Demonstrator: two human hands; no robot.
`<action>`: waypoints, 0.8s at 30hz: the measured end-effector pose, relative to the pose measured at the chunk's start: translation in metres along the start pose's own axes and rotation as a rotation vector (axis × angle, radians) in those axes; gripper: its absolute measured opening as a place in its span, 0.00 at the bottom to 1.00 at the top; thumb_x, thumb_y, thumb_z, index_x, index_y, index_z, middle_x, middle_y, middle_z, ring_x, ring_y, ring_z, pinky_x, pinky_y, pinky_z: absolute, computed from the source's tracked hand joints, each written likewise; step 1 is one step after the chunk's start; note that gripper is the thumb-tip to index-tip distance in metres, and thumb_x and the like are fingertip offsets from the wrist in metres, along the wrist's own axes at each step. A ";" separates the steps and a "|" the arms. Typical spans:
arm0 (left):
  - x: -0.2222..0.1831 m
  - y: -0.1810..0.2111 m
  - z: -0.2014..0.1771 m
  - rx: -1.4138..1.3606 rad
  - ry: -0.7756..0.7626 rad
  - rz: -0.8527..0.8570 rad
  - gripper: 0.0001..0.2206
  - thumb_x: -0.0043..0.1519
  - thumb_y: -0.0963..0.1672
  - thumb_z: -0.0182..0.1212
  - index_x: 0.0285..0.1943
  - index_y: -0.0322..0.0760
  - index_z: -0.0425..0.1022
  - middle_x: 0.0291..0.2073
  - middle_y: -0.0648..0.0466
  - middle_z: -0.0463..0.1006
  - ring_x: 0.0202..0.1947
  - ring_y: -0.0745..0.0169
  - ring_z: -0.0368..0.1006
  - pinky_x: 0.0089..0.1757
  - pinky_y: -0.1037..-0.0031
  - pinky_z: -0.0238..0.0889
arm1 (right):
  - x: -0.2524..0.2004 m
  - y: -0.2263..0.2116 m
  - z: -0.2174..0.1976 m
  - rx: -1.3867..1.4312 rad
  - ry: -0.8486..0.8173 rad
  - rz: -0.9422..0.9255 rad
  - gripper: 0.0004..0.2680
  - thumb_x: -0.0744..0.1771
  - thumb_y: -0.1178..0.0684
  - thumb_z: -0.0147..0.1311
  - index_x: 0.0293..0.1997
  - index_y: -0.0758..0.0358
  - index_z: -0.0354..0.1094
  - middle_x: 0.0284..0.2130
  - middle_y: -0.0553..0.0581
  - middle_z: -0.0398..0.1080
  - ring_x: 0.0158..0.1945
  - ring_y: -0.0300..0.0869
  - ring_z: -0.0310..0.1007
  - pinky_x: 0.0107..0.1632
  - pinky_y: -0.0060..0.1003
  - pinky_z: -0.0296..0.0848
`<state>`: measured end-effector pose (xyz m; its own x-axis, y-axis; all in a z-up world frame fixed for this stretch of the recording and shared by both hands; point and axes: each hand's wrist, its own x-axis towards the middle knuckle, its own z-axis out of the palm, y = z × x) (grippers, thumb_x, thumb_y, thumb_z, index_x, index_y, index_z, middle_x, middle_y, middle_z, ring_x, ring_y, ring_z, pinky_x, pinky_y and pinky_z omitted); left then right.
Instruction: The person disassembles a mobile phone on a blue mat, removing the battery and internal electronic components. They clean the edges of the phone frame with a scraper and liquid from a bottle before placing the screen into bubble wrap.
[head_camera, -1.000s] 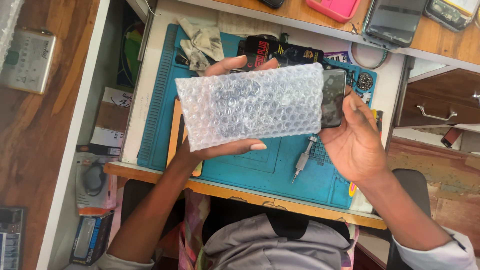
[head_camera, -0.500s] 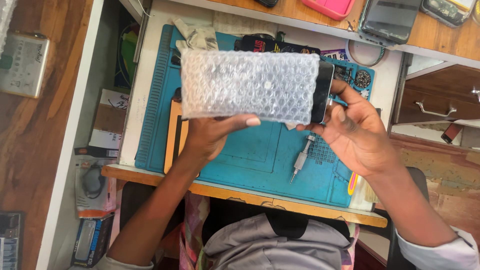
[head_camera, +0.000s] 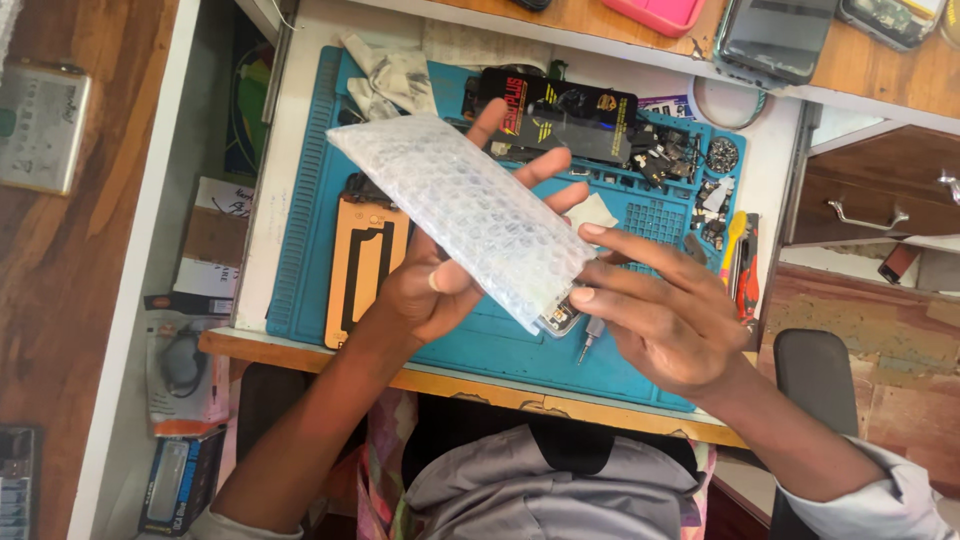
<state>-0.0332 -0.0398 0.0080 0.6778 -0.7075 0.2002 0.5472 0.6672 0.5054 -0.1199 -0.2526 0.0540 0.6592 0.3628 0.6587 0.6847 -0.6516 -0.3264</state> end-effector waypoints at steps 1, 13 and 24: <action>0.001 0.002 0.001 0.004 -0.005 0.001 0.60 0.54 0.50 0.80 0.85 0.55 0.28 0.77 0.39 0.55 0.74 0.39 0.57 0.71 0.48 0.56 | 0.000 0.000 0.000 -0.014 0.007 -0.022 0.13 0.65 0.68 0.67 0.51 0.63 0.70 0.43 0.61 0.77 0.58 0.56 0.77 0.51 0.41 0.83; -0.001 0.014 0.017 -0.051 0.042 -0.006 0.48 0.61 0.40 0.62 0.87 0.50 0.30 0.75 0.32 0.53 0.73 0.34 0.58 0.70 0.50 0.56 | 0.002 0.003 0.000 -0.073 -0.052 -0.002 0.09 0.59 0.62 0.71 0.40 0.60 0.81 0.36 0.54 0.75 0.41 0.46 0.78 0.39 0.37 0.77; -0.001 0.009 0.015 0.118 -0.044 -0.075 0.46 0.60 0.35 0.58 0.86 0.42 0.32 0.75 0.31 0.58 0.73 0.41 0.61 0.71 0.52 0.57 | -0.011 0.006 0.005 0.103 0.009 0.412 0.13 0.62 0.66 0.70 0.45 0.68 0.68 0.39 0.58 0.73 0.42 0.43 0.79 0.44 0.34 0.80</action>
<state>-0.0363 -0.0371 0.0249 0.6137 -0.7656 0.1931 0.5321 0.5817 0.6152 -0.1211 -0.2568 0.0416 0.8818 0.0796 0.4649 0.3924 -0.6707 -0.6294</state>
